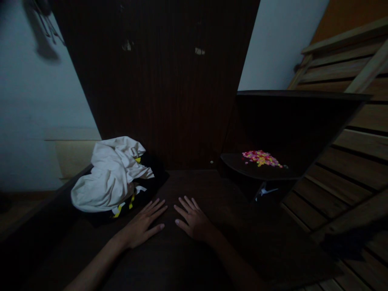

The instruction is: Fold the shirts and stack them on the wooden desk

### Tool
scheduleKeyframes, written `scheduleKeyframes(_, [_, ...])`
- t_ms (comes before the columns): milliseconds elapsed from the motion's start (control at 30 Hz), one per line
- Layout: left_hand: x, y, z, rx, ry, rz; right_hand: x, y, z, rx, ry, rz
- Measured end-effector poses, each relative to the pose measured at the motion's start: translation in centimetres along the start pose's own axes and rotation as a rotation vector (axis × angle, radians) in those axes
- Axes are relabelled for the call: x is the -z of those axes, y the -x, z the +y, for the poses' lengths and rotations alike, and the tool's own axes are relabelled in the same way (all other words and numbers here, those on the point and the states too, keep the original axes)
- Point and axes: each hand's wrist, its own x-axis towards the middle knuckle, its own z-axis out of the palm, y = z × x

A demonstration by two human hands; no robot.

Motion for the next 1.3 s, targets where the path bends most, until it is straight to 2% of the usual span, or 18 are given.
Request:
scheduleKeyframes(600, [-0.38,0.04,-0.37,-0.015,0.005,0.014,-0.64,0.05,0.42,0.023,0.017,0.048])
scheduleKeyframes(933, [-0.11,-0.04,-0.15,0.006,0.012,-0.009,-0.08,0.00,0.08,0.000,0.010,-0.005])
scheduleKeyframes(1300, [-0.22,0.01,-0.25,-0.004,-0.002,0.002,-0.04,0.07,-0.01,0.003,0.004,0.012])
